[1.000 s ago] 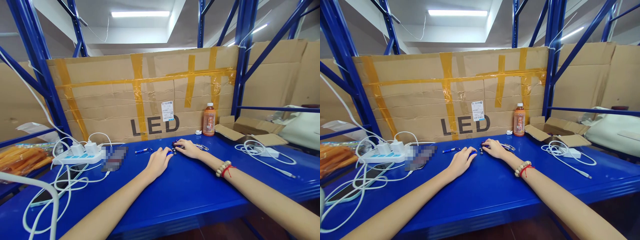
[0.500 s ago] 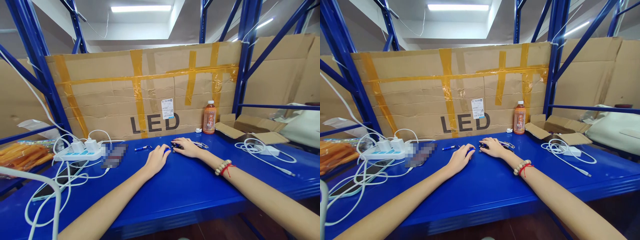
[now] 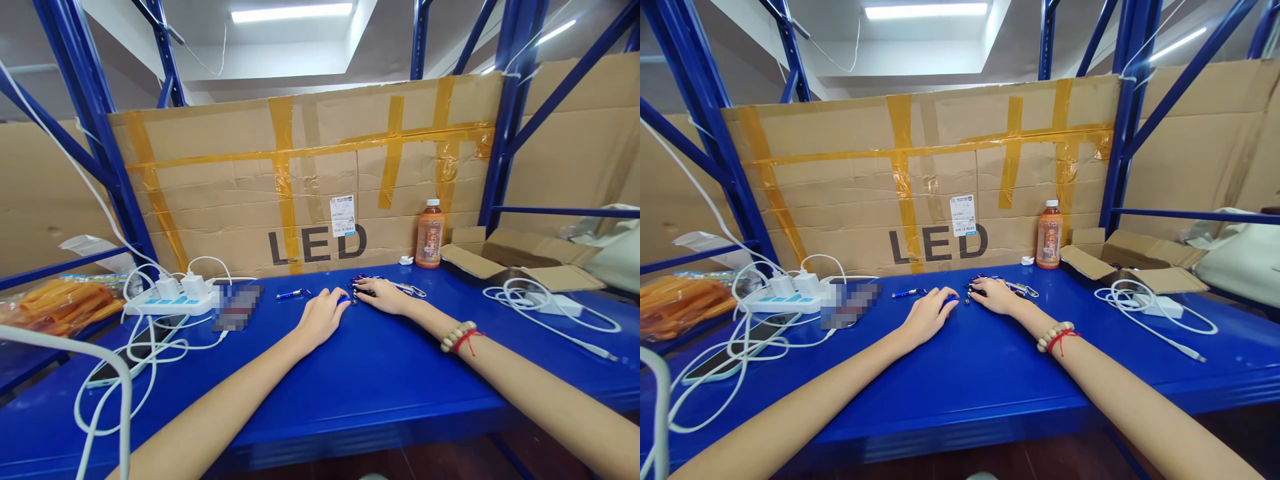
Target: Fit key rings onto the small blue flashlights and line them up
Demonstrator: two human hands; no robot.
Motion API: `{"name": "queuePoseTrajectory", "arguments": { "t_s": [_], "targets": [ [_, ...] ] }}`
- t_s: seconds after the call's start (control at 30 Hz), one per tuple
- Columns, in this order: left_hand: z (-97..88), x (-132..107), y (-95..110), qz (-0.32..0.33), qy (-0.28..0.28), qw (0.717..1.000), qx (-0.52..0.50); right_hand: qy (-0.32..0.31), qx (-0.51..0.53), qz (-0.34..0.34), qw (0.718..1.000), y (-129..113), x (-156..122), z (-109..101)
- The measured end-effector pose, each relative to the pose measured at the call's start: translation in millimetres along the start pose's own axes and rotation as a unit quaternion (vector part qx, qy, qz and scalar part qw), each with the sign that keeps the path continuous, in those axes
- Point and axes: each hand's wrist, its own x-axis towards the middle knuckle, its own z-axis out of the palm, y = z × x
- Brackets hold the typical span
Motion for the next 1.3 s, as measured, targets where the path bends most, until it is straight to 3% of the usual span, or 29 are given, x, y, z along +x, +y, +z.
{"name": "queuePoseTrajectory", "arguments": {
  "t_s": [1.3],
  "targets": [
    [-1.7, -1.1, 0.2, 0.000, 0.002, 1.000, 0.011, 0.062, 0.001, -0.021, 0.998, 8.0, 0.1, -4.1]
  ]
}}
